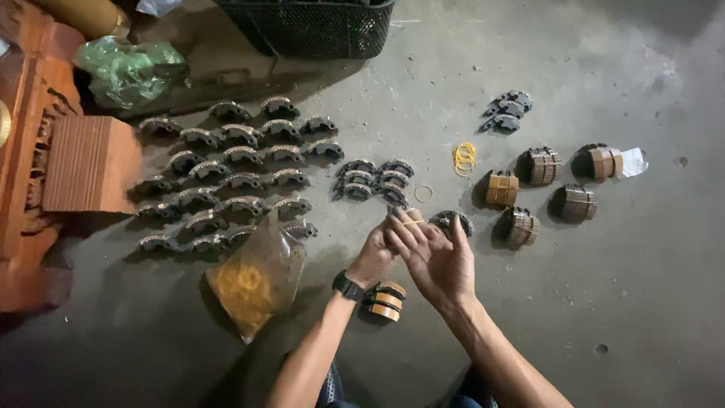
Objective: The recorder is sorting motorcycle brake shoe components on a concrete floor and securing them in stacks using rubber bands.
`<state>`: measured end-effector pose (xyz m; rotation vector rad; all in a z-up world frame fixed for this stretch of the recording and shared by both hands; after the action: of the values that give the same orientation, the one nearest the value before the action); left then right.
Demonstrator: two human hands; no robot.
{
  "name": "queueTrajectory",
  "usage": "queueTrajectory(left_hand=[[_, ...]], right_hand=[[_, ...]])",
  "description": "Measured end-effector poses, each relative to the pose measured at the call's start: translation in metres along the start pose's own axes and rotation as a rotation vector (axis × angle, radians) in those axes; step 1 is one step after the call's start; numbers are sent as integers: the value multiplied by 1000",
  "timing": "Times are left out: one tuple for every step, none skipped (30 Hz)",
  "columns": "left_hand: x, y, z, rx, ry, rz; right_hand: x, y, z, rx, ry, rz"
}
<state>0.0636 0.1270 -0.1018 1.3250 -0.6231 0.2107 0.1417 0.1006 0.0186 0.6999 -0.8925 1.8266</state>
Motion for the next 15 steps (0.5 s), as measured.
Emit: queueTrajectory(left_hand=[[4, 6, 0, 0, 1, 0], [6, 9, 0, -16, 26, -39], [9, 13, -1, -30, 49, -77], [8, 5, -2, -29, 48, -78], [4, -5, -2, -32, 64, -141], [0, -15, -3, -35, 81, -204], [-1, -31, -4, -38, 78, -205], [-5, -41, -6, -37, 106, 120], [-10, -51, -9, -33, 132, 446], [-8, -45, -12, -34, 130, 446], [-7, -38, -16, -25, 154, 423], [-7, -31, -20, -16, 177, 400], [-7, -9, -20, -17, 175, 398], [-17, 2, -20, -116, 300, 103], [-29, 16, -17, -213, 421, -192]], right_hand=[[2, 0, 2, 1, 0, 0], [2, -1, 4, -12, 16, 20], [3, -3, 5, -27, 31, 40], [2, -3, 6, -28, 30, 41], [0, -2, 6, -26, 49, 32], [-2, -2, 7, -24, 68, 24], [-5, -1, 7, -26, 70, 22], [-6, 1, 7, -38, 61, 34], [-7, 1, 7, -51, 51, 48], [-10, -2, 9, -53, 51, 47], [-14, -4, 11, -51, 71, 68], [-18, -7, 13, -48, 92, 89], [-35, -19, 14, -50, 92, 86], [-55, -38, 15, -176, 145, 289], [-74, -57, 17, -299, 196, 497]])
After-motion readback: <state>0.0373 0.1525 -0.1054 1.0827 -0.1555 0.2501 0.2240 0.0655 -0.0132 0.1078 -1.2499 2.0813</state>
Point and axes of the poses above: each hand's wrist, its own z-axis away from the middle knuckle, its own x-axis out of the palm, y = z × x, the point moved 8 cm from there along -z, towards the middle knuckle, and after that the axes turned 14 degrees about y, right-handed, at the moved point
